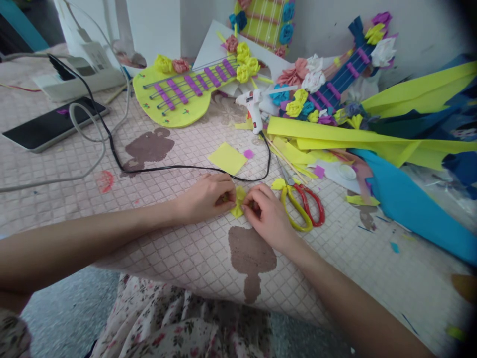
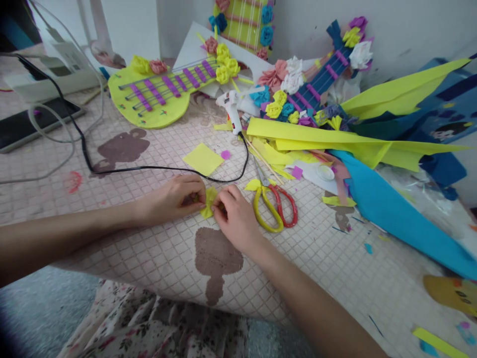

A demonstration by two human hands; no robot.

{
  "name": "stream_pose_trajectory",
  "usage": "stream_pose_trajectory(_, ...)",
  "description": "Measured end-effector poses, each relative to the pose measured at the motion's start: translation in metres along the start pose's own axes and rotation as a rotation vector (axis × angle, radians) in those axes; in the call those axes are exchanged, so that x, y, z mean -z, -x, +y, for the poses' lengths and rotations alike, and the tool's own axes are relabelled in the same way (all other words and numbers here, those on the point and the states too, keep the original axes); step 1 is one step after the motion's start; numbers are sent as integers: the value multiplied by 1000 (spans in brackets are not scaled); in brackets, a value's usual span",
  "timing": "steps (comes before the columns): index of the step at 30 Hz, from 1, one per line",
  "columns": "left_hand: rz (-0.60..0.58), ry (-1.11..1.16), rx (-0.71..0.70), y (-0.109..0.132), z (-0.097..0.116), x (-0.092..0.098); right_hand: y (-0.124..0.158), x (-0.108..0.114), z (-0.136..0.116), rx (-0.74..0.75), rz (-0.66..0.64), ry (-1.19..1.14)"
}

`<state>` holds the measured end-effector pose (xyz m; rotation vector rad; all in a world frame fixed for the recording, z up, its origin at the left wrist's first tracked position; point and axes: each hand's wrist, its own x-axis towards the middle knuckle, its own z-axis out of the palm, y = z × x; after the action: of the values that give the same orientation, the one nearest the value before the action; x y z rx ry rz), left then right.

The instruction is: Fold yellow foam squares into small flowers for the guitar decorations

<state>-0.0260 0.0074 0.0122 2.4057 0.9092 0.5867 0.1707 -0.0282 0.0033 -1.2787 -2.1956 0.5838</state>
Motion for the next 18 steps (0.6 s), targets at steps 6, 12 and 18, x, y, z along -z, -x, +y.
stream_pose_trajectory(6, 34, -32, 11, 1, 0, -5, 0, -2, 1, 3, 18, 27)
stream_pose_trajectory(12, 42, -39, 15, 0, 0, -6, 0, -2, 0, 0, 19, 28)
stream_pose_trajectory(18, 43, -57, 19, 1, 0, -6, 0, -2, -1, -3, 15, 42)
